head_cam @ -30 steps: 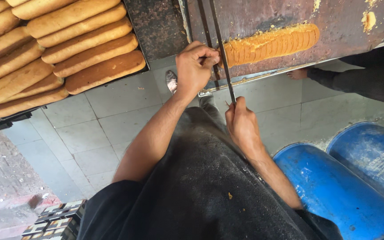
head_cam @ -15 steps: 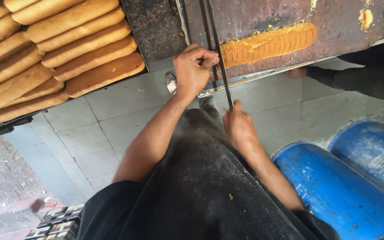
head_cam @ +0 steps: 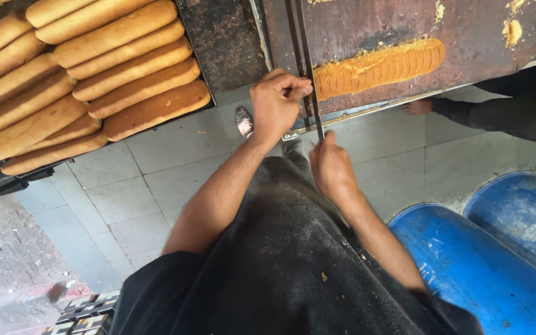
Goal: The person slices long bread rolls lengthwise using a long knife on a wooden cutting board. They repeatedly pick up rolls from a tray, slice them, and place the cut rolls back onto the tray.
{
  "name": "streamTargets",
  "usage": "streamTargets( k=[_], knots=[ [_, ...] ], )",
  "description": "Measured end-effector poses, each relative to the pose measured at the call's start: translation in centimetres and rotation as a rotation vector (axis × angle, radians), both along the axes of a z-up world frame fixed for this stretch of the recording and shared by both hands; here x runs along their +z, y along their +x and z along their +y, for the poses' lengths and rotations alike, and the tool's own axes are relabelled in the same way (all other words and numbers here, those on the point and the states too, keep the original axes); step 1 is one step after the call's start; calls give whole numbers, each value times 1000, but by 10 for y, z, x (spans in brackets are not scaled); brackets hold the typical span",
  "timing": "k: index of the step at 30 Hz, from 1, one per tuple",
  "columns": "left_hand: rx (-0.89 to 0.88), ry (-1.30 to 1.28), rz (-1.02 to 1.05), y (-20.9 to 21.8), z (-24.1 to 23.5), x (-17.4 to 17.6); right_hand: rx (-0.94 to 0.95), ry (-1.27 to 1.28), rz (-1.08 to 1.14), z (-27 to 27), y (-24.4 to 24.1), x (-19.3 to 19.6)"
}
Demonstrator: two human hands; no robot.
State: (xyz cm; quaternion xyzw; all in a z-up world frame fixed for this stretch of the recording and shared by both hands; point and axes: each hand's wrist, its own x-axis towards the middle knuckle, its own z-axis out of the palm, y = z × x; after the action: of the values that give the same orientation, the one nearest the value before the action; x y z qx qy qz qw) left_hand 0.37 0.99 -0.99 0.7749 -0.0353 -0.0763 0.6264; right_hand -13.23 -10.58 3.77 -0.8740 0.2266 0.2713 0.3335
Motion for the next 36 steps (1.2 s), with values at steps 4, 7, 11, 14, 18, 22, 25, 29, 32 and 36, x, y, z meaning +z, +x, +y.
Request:
streamTargets(
  k=[4,7,11,14,18,22,25,29,32,36],
  knots=[
    [-12,-13,3,0,1,4,-2,1,23,1,-4,1],
    [-18,15,-25,1,1,4,-16,-28,133,-1,-27,11],
    [-18,-19,30,1,0,1,8,-11,10,0,-27,-5],
    [-28,-3,14,-3,2,0,13,5,-132,2,-16,-25],
    [-37,17,5,4,1,2,5,-43,-166,1,-7,-34],
    [-23,-57,11,1,1,4,-53,-58,-22,9,-31,-21],
    [15,-180,30,5,2,17,-81,10,-183,11,-25,-9],
    [-45,-161,-101,16,-24,48,-161,-148,-306,-17,-5,19],
    [-235,-337,-113,30,-87,74,-184,-300,-502,-75,9,49],
    [-276,-566,53,52,-138,78,-165,-547,-605,-168,12,70]
  ],
)
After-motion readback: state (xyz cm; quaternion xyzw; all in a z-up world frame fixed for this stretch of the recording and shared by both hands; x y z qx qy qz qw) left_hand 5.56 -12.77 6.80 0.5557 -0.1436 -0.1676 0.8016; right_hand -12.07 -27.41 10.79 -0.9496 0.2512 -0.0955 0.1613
